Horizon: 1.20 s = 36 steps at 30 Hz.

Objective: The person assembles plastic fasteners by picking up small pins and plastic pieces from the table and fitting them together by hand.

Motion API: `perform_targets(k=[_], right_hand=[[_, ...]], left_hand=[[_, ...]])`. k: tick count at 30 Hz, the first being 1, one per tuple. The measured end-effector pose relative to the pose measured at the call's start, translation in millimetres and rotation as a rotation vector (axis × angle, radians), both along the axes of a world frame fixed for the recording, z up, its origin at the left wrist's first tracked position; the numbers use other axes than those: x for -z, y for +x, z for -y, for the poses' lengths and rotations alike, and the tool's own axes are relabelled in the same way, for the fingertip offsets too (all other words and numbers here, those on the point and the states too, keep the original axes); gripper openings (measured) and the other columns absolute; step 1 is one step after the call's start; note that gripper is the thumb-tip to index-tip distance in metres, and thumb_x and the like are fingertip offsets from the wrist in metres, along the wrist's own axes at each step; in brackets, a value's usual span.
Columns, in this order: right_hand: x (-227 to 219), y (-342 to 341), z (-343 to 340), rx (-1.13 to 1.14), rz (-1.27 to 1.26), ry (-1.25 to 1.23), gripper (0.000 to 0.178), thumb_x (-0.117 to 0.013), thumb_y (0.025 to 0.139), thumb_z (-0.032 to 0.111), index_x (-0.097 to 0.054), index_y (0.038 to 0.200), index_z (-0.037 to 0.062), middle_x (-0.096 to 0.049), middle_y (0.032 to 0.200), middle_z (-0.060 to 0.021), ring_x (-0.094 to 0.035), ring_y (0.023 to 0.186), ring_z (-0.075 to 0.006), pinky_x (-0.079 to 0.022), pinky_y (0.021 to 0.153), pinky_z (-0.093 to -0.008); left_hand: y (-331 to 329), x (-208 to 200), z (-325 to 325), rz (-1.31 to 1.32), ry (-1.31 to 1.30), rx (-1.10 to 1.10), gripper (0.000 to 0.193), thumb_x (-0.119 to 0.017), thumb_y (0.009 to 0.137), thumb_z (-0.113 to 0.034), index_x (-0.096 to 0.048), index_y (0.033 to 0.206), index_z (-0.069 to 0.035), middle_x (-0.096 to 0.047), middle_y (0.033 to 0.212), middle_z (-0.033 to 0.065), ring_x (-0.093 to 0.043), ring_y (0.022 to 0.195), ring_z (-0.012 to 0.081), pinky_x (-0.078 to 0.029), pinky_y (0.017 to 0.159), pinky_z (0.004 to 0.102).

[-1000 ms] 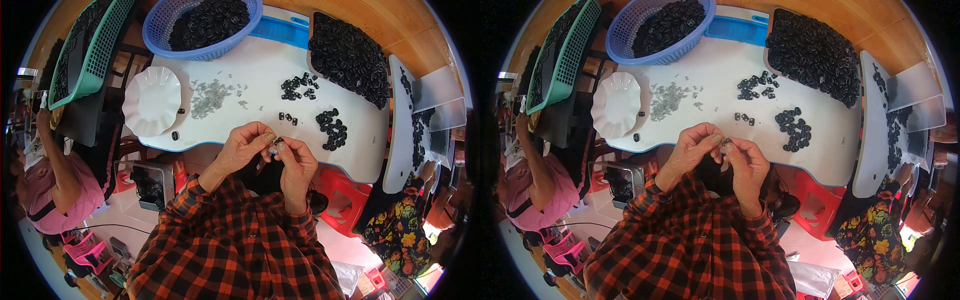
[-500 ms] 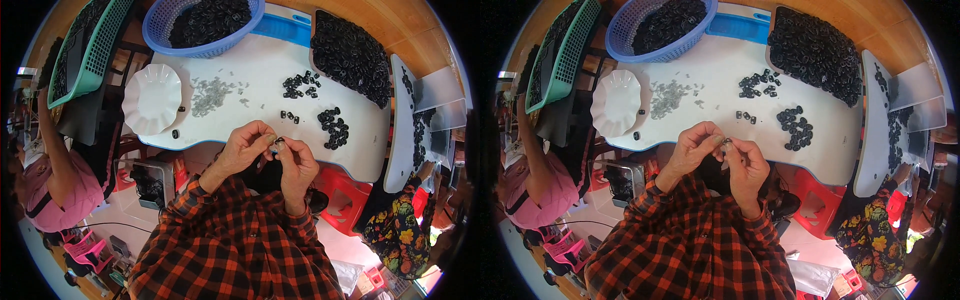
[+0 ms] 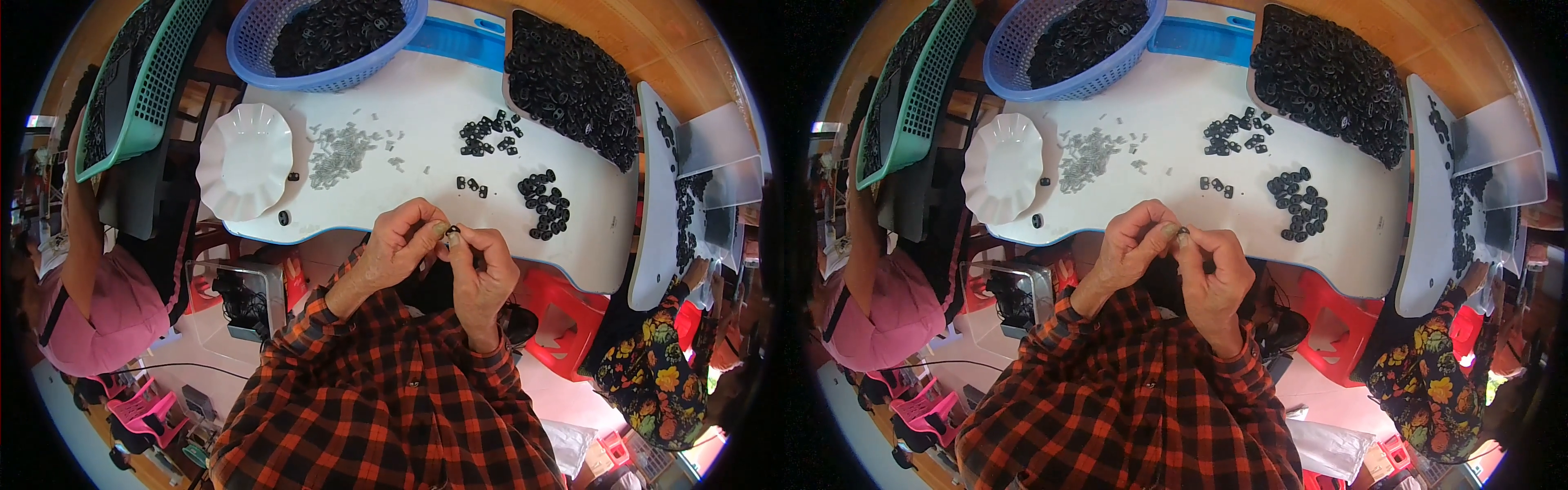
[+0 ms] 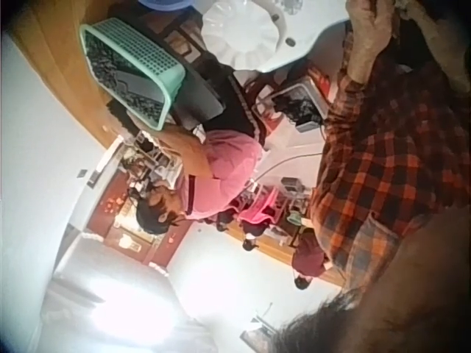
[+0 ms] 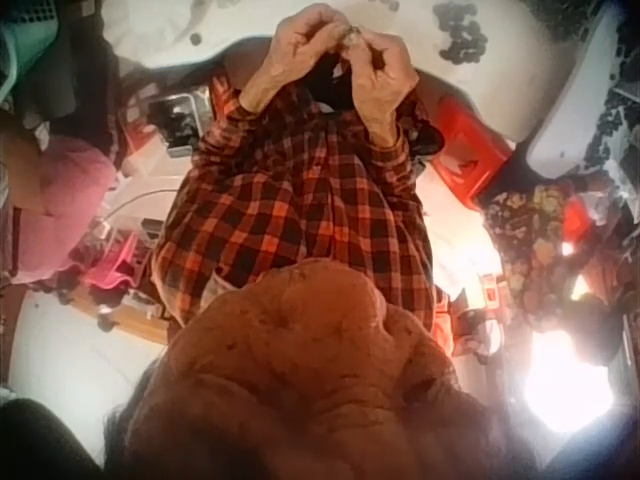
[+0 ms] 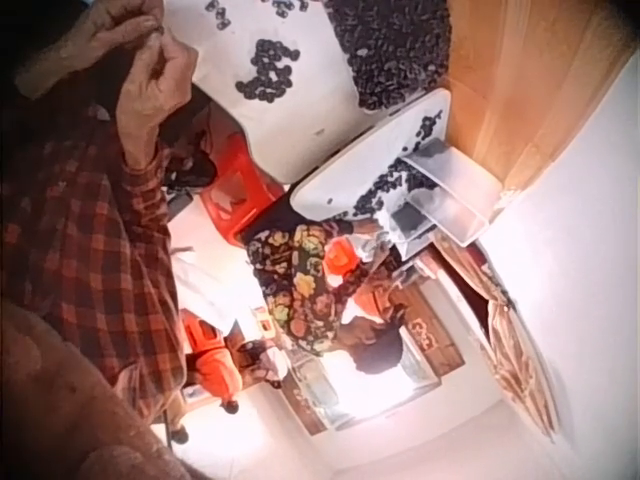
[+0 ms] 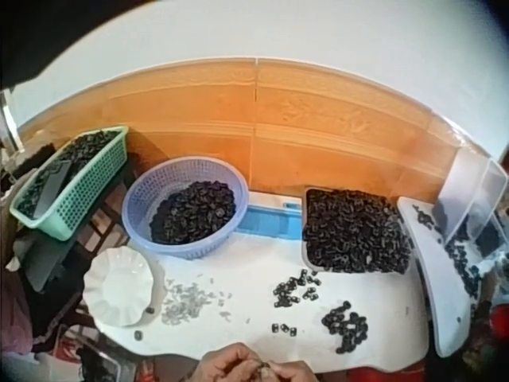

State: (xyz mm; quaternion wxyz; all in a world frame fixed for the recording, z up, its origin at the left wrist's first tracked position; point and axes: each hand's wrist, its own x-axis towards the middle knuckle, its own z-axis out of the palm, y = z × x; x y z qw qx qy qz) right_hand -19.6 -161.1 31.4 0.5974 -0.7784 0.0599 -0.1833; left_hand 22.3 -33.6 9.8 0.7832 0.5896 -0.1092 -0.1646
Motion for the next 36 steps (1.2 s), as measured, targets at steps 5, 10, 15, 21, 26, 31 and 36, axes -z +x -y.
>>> perform_targets(k=[5, 10, 15, 21, 26, 31, 36], right_hand=[[-8, -4, 0, -0.028, -0.156, 0.288, 0.009, -0.062, 0.084, -0.005, -0.061, 0.092, -0.0027, -0.060, 0.075, -0.0025, -0.054, 0.062, -0.0044, -0.043, 0.054, -0.0175], [-9, -4, 0, 0.005, -0.083, 0.219, 0.008, -0.062, 0.084, -0.005, -0.061, 0.092, -0.0032, -0.060, 0.074, -0.0026, -0.054, 0.062, -0.0046, -0.044, 0.055, -0.0176], [-8, -5, -1, 0.027, -0.074, 0.221, 0.008, -0.062, 0.084, -0.005, -0.061, 0.092, -0.0033, -0.059, 0.072, -0.0027, -0.055, 0.061, -0.0056, -0.044, 0.055, -0.0182], [-11, -6, 1, 0.020, -0.101, 0.170, 0.008, -0.062, 0.083, -0.006, -0.061, 0.091, -0.0032, -0.059, 0.073, -0.0030, -0.055, 0.061, -0.0063, -0.044, 0.055, -0.0189], [-15, -7, 8, -0.006, -0.133, 0.087, 0.009, -0.062, 0.082, -0.007, -0.062, 0.090, -0.0027, -0.060, 0.074, -0.0030, -0.056, 0.062, -0.0064, -0.044, 0.056, -0.0188], [-14, -7, 11, -0.105, -0.177, 0.104, 0.008, -0.062, 0.082, -0.006, -0.061, 0.089, -0.0019, -0.059, 0.073, -0.0024, -0.055, 0.062, -0.0055, -0.043, 0.056, -0.0186], [-9, -7, 9, -0.070, -0.181, 0.126, 0.006, -0.061, 0.083, -0.006, -0.060, 0.089, -0.0030, -0.060, 0.074, -0.0025, -0.054, 0.062, -0.0058, -0.044, 0.056, -0.0188]], left_hand=[[0, 4, 2, 0.020, -0.032, 0.009, 0.012, -0.049, 0.096, -0.011, -0.053, 0.092, 0.000, -0.058, 0.072, 0.0017, -0.052, 0.055, 0.0034, -0.041, 0.045, 0.0170], [-2, 1, 9, 0.058, -0.031, -0.026, 0.013, -0.049, 0.096, -0.011, -0.051, 0.092, 0.001, -0.056, 0.071, 0.0016, -0.053, 0.056, 0.0048, -0.041, 0.047, 0.0184], [-7, 2, 11, -0.016, -0.040, -0.039, 0.013, -0.049, 0.096, -0.011, -0.050, 0.092, 0.001, -0.055, 0.071, 0.0026, -0.053, 0.054, 0.0059, -0.042, 0.047, 0.0192], [-9, 6, 11, 0.080, 0.051, -0.056, 0.012, -0.050, 0.096, -0.012, -0.050, 0.091, 0.000, -0.054, 0.069, 0.0022, -0.052, 0.051, 0.0061, -0.041, 0.045, 0.0197], [-5, 7, 7, 0.171, 0.127, -0.016, 0.014, -0.049, 0.096, -0.012, -0.051, 0.088, -0.002, -0.052, 0.067, 0.0020, -0.051, 0.051, 0.0065, -0.040, 0.044, 0.0211], [0, 9, 0, 0.272, 0.127, 0.060, 0.015, -0.048, 0.096, -0.013, -0.052, 0.086, -0.002, -0.053, 0.068, 0.0024, -0.052, 0.050, 0.0079, -0.041, 0.045, 0.0219], [-1, 12, 4, 0.214, 0.106, 0.076, 0.015, -0.048, 0.096, -0.013, -0.051, 0.087, -0.002, -0.054, 0.069, 0.0026, -0.053, 0.051, 0.0078, -0.042, 0.046, 0.0221]])
